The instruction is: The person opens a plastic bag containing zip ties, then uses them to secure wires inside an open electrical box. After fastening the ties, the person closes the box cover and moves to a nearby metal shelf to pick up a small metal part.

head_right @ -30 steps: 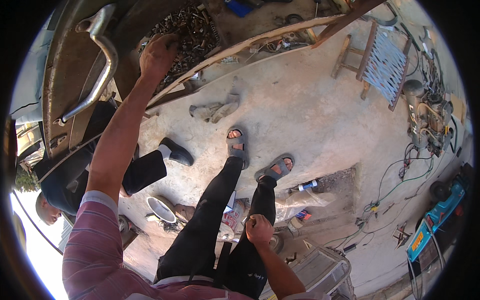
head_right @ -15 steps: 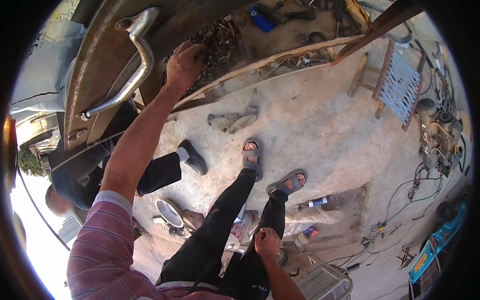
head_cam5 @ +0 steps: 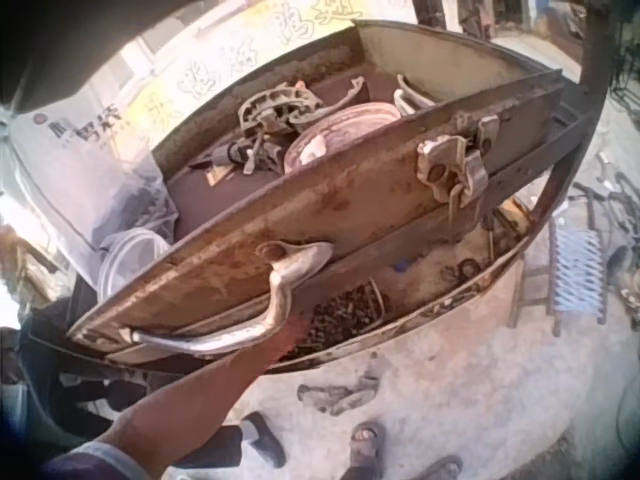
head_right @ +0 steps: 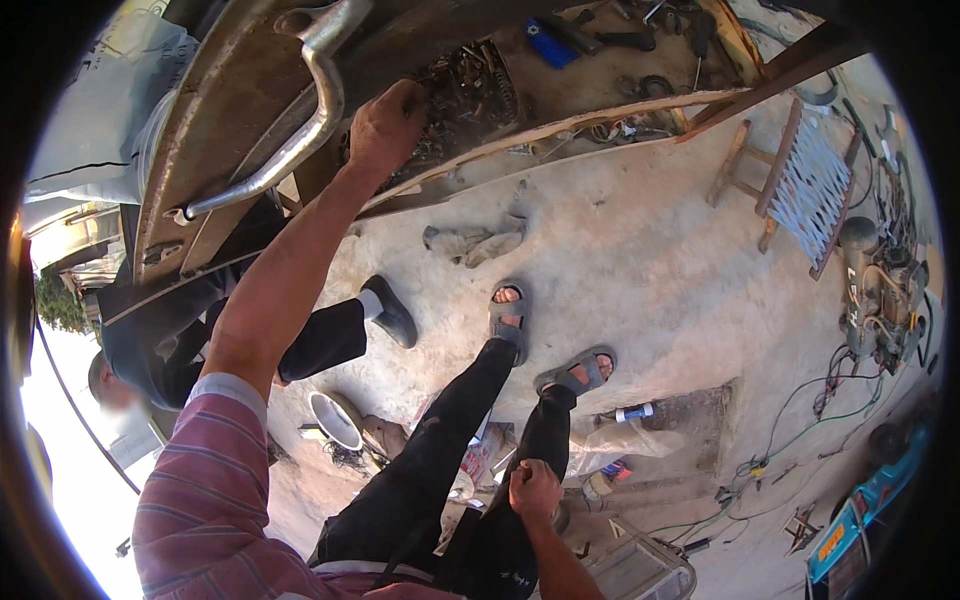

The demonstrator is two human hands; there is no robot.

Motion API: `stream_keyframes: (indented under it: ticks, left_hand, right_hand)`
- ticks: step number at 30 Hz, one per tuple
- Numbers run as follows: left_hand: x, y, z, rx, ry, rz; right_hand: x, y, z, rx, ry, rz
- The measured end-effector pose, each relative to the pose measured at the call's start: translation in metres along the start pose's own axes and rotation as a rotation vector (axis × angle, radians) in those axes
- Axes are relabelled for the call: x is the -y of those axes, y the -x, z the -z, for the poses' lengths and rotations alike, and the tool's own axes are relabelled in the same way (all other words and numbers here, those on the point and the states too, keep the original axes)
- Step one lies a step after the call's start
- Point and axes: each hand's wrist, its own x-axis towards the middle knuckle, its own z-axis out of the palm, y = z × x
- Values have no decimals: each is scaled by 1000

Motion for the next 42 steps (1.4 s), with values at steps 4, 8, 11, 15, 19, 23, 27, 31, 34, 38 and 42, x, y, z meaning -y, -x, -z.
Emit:
stream_keyframes:
  ticks: [4,8,11,15,19,23,27,31,34,38,42]
  left_hand:
    - [-44,-8,9,98,139,-162]
    - [-41,-23,13,181,-19,-312]
    - [-16,-12,14,331,77,7]
    - [32,9,25,292,-100,222]
    - [47,36,33,32,46,173]
    - [37,48,40,-19,-56,168]
    - [18,47,26,-57,-31,174]
    - [18,46,12,-46,30,139]
    - [28,46,11,-80,52,39]
    - [39,46,11,0,163,139]
    - [35,40,3,22,161,247]
  right_hand:
    - [0,0,-2,22,17,-15]
    - [0,1,-1,40,41,-29]
    - [0,2,-1,45,61,-39]
    - [2,0,-3,1,44,-18]
    - [0,0,-2,37,24,-10]
    - [-1,0,-3,34,26,-8]
    - [-2,-1,-7,43,51,-30]
    - [-2,-3,-8,21,49,1]
    - [-2,-4,-7,18,55,2]
    - [-1,-6,-7,15,71,1]
    - [0,-6,-6,22,78,-14]
